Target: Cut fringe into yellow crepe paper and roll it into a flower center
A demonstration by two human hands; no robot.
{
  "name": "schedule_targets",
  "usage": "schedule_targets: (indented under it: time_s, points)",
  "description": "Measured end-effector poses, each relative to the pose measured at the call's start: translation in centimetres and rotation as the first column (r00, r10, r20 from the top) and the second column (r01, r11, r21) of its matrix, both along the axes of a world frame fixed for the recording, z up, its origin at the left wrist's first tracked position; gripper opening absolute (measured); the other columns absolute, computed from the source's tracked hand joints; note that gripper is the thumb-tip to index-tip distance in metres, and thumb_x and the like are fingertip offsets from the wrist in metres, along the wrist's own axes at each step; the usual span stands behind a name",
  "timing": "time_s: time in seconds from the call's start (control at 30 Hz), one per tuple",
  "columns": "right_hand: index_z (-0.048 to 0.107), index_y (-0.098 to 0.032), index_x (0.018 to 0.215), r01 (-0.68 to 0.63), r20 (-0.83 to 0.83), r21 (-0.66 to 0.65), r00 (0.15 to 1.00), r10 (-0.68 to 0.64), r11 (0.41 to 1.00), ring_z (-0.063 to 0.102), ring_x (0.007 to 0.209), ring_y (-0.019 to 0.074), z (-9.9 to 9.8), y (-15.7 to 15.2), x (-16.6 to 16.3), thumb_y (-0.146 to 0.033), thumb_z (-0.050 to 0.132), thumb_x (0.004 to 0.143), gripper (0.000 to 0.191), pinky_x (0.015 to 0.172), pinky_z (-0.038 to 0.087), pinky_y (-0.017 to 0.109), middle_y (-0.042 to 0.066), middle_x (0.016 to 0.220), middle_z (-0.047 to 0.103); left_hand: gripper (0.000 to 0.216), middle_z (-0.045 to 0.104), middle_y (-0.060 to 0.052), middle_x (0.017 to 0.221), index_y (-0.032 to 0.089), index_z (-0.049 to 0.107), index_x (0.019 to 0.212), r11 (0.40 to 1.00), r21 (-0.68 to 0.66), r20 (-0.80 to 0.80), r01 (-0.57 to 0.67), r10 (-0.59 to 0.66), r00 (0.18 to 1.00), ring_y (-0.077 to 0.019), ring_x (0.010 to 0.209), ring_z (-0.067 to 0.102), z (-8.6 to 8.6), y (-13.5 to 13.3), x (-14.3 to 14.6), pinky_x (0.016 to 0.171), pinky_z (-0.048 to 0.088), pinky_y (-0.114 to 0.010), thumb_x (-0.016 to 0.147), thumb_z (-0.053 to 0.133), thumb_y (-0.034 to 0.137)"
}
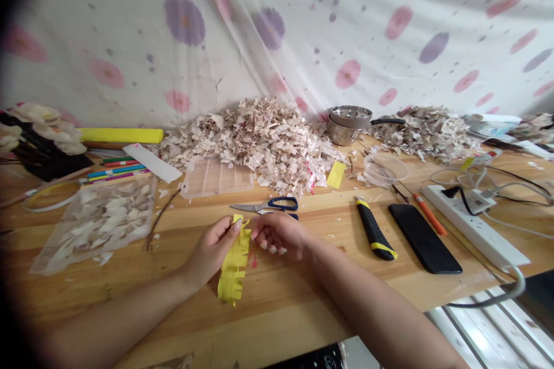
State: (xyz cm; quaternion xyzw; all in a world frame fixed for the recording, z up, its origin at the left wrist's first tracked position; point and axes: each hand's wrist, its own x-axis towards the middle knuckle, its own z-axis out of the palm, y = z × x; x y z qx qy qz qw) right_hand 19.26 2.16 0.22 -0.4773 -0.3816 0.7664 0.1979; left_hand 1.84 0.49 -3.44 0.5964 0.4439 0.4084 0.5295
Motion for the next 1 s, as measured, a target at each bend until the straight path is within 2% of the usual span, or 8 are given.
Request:
schedule_targets:
  time_s: [0.17,0.33,0.43,0.57,0.73,1.0]
  points:
    - [0.054,-0.014,0.066,-0.041,-0.134,-0.205,0.991,0.013,0.978,0.025,0.022,0.0022,0.3,0.0,0.1,-0.04,0.031,0.093,0.044,0.022,0.014,0.011,-0.005,0.038,0.046,0.028,0.042,0.004,0.063,0.02,0.044,0.068,0.994,0.106,-0.136,0.004,0.01,0.991,-0.0133,0.061,0.037,-0.1,-0.2,-0.2,0.056,0.03,-0.025,0.089,0.046,0.038]
    - [0.056,-0.013,0.071,-0.052,-0.199,-0.238,0.98,0.004,0.97,0.021,0.021,0.0024,0.1,0.2,0.7,-0.028,0.032,0.091,0.034,0.02,0.013,0.011,-0.006,0.038,0.044,0.029,0.04,0.004,0.062,0.021,0.039,0.068,0.964,0.26,-0.369,0.056,0.046,0.928,-0.0137,0.06,0.04,0.2,-0.4,-0.2,0.056,0.03,-0.026,0.093,0.038,0.035]
    - [0.058,-0.012,0.074,-0.122,-0.291,-0.258,0.956,0.043,0.958,0.019,0.02,0.0021,-0.1,0.2,0.8,-0.028,0.031,0.09,0.036,0.02,0.013,0.01,-0.005,0.038,0.045,0.029,0.039,0.005,0.061,0.021,0.036,0.066,0.943,0.324,-0.427,0.075,0.075,0.901,-0.0134,0.057,0.04,0.7,-0.6,-0.3,0.056,0.029,-0.026,0.093,0.037,0.032]
    - [0.06,-0.01,0.08,-0.194,-0.38,-0.234,0.92,0.095,0.953,0.024,0.021,0.0025,-0.8,0.1,0.5,-0.029,0.033,0.087,0.035,0.02,0.014,0.011,-0.001,0.043,0.052,0.027,0.041,0.004,0.061,0.021,0.038,0.066,0.911,0.398,-0.444,0.105,0.091,0.892,-0.0135,0.058,0.042,1.0,-0.8,-0.4,0.057,0.031,-0.026,0.092,0.038,0.025]
    - [0.061,-0.01,0.083,-0.199,-0.416,-0.215,0.904,0.094,0.956,0.026,0.022,0.0031,-1.3,0.0,0.4,-0.021,0.04,0.079,0.024,0.02,0.014,0.011,-0.002,0.046,0.053,0.027,0.042,0.004,0.061,0.021,0.039,0.065,0.915,0.391,-0.428,0.1,0.085,0.9,-0.0138,0.058,0.042,0.9,-0.8,-0.4,0.057,0.031,-0.026,0.092,0.04,0.024]
    - [0.06,-0.01,0.083,-0.234,-0.506,-0.245,0.859,0.082,0.941,0.027,0.023,0.0024,-2.1,0.3,0.5,-0.029,0.037,0.084,0.029,0.021,0.015,0.01,0.0,0.047,0.054,0.025,0.045,0.004,0.062,0.021,0.044,0.067,0.92,0.37,-0.356,0.129,0.012,0.934,-0.0137,0.058,0.043,0.8,-0.7,-0.5,0.058,0.032,-0.025,0.092,0.041,0.026]
